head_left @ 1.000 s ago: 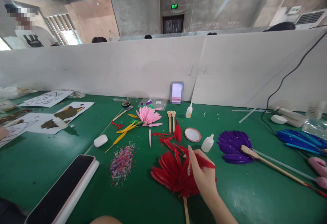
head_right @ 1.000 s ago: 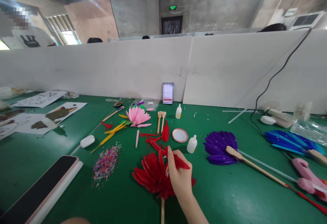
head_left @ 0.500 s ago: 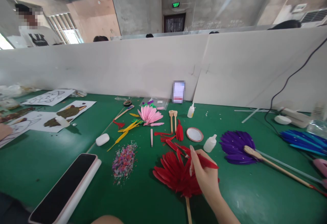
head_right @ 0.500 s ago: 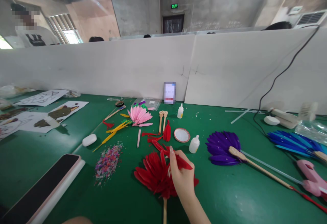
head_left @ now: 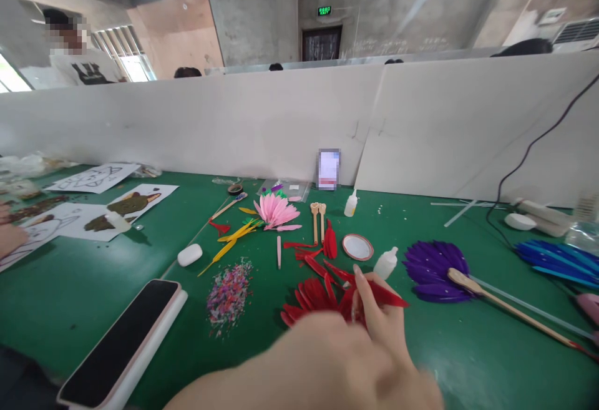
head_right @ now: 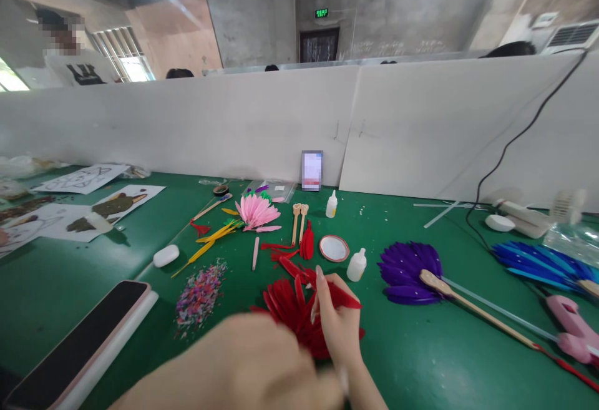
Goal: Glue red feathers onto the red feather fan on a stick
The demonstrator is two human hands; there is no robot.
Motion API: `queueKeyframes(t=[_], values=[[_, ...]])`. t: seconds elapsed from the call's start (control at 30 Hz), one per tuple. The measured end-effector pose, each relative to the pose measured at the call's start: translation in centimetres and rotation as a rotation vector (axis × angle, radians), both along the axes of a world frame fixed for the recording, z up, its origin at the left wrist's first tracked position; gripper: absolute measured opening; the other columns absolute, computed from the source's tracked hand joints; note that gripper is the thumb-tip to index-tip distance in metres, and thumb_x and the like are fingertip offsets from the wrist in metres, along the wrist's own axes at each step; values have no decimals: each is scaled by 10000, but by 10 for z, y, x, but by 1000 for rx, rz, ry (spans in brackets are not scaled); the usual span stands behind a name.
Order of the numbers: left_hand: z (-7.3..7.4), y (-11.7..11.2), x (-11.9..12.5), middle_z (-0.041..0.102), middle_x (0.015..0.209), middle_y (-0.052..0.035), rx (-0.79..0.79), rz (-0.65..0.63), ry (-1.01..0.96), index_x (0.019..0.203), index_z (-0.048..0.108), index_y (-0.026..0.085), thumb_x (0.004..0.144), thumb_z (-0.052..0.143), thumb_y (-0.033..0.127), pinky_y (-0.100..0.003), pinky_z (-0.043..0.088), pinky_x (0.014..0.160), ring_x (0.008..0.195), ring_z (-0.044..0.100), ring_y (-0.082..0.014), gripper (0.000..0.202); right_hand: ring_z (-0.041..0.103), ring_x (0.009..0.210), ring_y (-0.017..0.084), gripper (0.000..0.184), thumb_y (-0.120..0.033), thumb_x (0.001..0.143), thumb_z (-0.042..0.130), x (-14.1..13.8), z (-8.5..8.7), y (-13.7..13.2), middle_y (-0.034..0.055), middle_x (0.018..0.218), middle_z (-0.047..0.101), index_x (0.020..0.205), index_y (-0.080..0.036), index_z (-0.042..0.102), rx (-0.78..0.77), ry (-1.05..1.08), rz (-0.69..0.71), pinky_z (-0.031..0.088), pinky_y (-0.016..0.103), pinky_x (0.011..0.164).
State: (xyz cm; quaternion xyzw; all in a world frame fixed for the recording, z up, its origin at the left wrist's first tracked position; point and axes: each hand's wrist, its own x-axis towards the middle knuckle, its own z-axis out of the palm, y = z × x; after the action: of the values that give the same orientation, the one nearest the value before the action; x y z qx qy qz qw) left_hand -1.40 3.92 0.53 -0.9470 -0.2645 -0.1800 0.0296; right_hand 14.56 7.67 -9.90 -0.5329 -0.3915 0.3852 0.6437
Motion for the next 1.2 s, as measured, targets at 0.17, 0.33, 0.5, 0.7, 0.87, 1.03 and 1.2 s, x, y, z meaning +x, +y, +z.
queueKeyframes(t=[0.17, 0.33, 0.5, 0.7, 0.87, 1.03, 1.2], values=[[14, 66, 32, 567, 1167, -75, -99, 139, 58, 1227, 480, 201, 933, 373, 295, -358, 474, 834, 1035, 546, -216, 327, 397, 328, 78, 312, -422, 788, 634, 4, 1, 1, -63, 388, 462, 617, -181, 531, 66, 136, 81, 328, 203, 358], [-8, 93, 39, 638, 868, -65, -209, 149, 170, 922, 574, 149, 937, 357, 353, -344, 467, 720, 838, 608, -223, 298, 387, 323, 67, 361, -395, 813, 615, 6, 2, 3, -51, 379, 446, 549, -177, 504, 72, 347, 151, 310, 194, 349], [-5, 95, 38, 620, 713, -2, -376, 177, 99, 802, 532, 178, 942, 334, 296, -249, 397, 547, 638, 600, -161, 269, 383, 339, 60, 358, -377, 829, 602, 6, 4, 2, -52, 388, 435, 550, -177, 501, 15, 473, 281, 315, 183, 361], [1, 97, 35, 612, 887, -3, -445, 247, -78, 914, 538, 204, 905, 439, 339, -235, 400, 582, 709, 586, -144, 167, 365, 335, 49, 315, -394, 815, 620, 5, 4, 2, -61, 390, 426, 612, -162, 556, -1, 447, 249, 297, 174, 350], [-2, 96, 37, 551, 873, -7, -433, 190, -72, 871, 555, 183, 880, 487, 384, -226, 387, 560, 661, 549, -121, 213, 396, 356, 53, 326, -348, 829, 612, 8, 2, 3, -53, 411, 453, 573, -174, 507, 60, 502, 232, 326, 172, 370], [-2, 92, 40, 504, 906, -15, -407, 145, -35, 807, 555, 160, 937, 374, 291, -203, 390, 545, 638, 531, -84, 259, 406, 358, 61, 298, -320, 861, 573, 9, 2, 2, -49, 422, 472, 607, -179, 510, 93, 510, 286, 325, 176, 364], [-9, 94, 41, 505, 907, -32, -285, 74, 54, 878, 538, 149, 959, 295, 237, -200, 409, 562, 720, 533, -104, 270, 406, 354, 70, 260, -316, 868, 562, 10, 0, 2, -47, 418, 480, 649, -180, 525, 101, 501, 315, 327, 182, 361]])
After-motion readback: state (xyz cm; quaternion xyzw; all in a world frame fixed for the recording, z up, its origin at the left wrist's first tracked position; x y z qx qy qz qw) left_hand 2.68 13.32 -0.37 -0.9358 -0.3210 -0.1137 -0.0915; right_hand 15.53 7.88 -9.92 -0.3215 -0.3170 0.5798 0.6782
